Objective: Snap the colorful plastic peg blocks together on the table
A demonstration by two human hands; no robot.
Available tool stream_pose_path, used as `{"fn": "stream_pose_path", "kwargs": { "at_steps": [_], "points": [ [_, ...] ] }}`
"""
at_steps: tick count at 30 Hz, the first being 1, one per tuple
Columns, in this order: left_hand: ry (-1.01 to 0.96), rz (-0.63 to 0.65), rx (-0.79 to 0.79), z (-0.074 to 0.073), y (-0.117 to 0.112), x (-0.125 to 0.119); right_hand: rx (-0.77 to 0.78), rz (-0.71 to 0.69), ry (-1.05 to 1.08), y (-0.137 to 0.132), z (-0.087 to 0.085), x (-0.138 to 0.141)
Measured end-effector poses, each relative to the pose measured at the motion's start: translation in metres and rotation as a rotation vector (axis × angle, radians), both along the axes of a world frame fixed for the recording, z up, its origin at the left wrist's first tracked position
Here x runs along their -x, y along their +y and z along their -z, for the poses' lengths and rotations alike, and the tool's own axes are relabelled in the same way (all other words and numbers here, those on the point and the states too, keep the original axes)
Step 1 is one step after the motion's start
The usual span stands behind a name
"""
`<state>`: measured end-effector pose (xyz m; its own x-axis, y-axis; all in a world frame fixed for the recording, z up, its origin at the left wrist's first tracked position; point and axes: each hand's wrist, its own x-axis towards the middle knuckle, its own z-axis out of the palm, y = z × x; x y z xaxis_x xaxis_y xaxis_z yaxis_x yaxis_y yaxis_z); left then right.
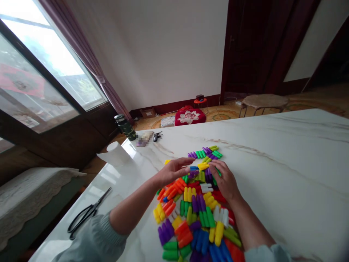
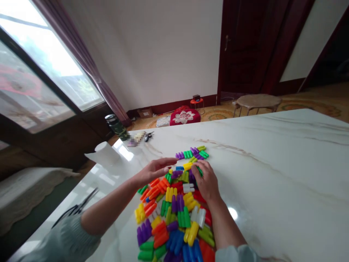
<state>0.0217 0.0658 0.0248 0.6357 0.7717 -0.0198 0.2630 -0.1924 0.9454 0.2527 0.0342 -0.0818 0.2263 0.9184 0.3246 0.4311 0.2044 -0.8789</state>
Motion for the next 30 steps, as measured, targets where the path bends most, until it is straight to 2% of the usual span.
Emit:
{"fn": "stream_pose_path", "kwargs": {
  "at_steps": [2,3,5,7,9,11,13,15,17,20,22,25,27,30],
  "points": [
    [0.123,-0.131,-0.160,0.002,-0.033,0.024,-0.010,0.001,0.013,0.001,0.001,0.000],
    [0.242,-0.229,-0.237,0.009,-0.048,0.040,-0.014,0.003,0.018,0.001,0.002,0.000],
    [0.470,-0.464,-0.364,0.034,-0.074,0.073,-0.019,0.010,0.020,0.002,0.003,0.001],
    [0.611,-0.607,-0.326,0.063,-0.093,0.097,-0.022,0.017,0.014,0.002,0.003,0.002],
    [0.631,-0.636,-0.319,0.087,-0.101,0.101,-0.022,0.020,0.006,0.002,0.003,0.003],
    [0.559,-0.573,-0.326,0.098,-0.100,0.084,-0.022,0.018,-0.002,0.003,0.003,0.004],
    [0.455,-0.519,-0.275,0.098,-0.092,0.057,-0.025,0.021,-0.009,0.003,0.004,0.004],
    [0.339,-0.576,-0.241,0.091,-0.079,0.032,-0.034,0.028,-0.015,0.003,0.005,0.003],
    [0.180,-0.638,-0.261,0.080,-0.066,0.019,-0.043,0.033,-0.016,0.004,0.005,0.003],
    [0.063,-0.589,-0.408,0.067,-0.056,0.024,-0.042,0.036,-0.009,0.004,0.005,0.003],
    [0.154,-0.438,-0.502,0.063,-0.056,0.035,-0.029,0.035,-0.010,0.004,0.004,0.003],
    [0.306,-0.230,-0.503,0.068,-0.060,0.046,-0.011,0.026,-0.015,0.003,0.002,0.003],
    [0.316,-0.236,-0.486,0.074,-0.062,0.044,-0.012,0.025,-0.012,0.003,0.001,0.003],
    [0.238,-0.349,-0.480,0.077,-0.060,0.031,-0.022,0.031,-0.003,0.002,0.000,0.003]
  ]
}}
